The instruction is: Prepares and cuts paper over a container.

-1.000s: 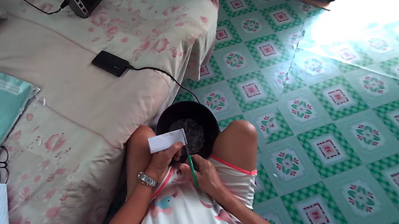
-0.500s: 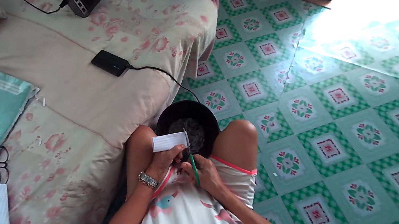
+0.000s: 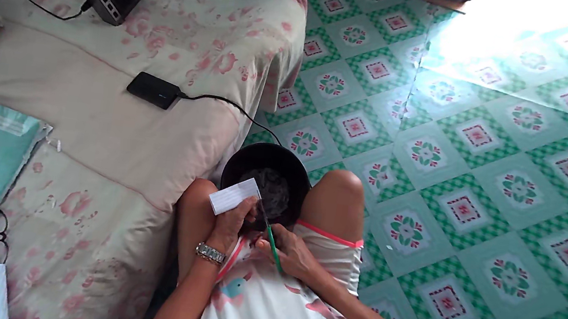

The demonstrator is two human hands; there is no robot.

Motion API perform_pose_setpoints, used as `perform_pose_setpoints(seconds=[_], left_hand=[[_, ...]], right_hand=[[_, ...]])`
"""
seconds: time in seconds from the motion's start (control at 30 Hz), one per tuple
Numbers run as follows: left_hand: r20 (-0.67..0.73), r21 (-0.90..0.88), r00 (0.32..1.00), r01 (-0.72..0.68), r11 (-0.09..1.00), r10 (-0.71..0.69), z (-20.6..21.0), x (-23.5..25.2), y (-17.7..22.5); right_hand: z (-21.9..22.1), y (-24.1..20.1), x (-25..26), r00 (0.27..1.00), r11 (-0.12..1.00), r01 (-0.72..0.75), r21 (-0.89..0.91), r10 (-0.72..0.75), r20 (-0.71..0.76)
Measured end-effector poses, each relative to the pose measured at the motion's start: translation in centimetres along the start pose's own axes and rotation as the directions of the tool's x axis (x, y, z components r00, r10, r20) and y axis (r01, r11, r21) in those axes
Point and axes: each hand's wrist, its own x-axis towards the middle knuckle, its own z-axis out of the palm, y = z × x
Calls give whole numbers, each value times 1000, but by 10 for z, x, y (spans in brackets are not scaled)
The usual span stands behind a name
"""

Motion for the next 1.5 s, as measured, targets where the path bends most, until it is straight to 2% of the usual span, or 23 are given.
perform_pose_setpoints(seconds=[0.63,0.87,1.23,1.5], left_hand=[[4,-16,1000,-8,1000,8,-1,-4,-3],[10,-14,1000,-3,1000,3,-1,-3,-4],[23,-19,999,38,999,-38,-2,-5,-4],[83,-30,995,48,998,-45,-5,-4,-8]], right_hand=[[0,-8,5,997,998,-50,-43,47,-60],[3,-6,5,993,999,-19,-38,14,-115],[1,-6,7,995,1000,-13,-13,12,-101],[-1,-8,11,995,999,-32,34,35,-89]])
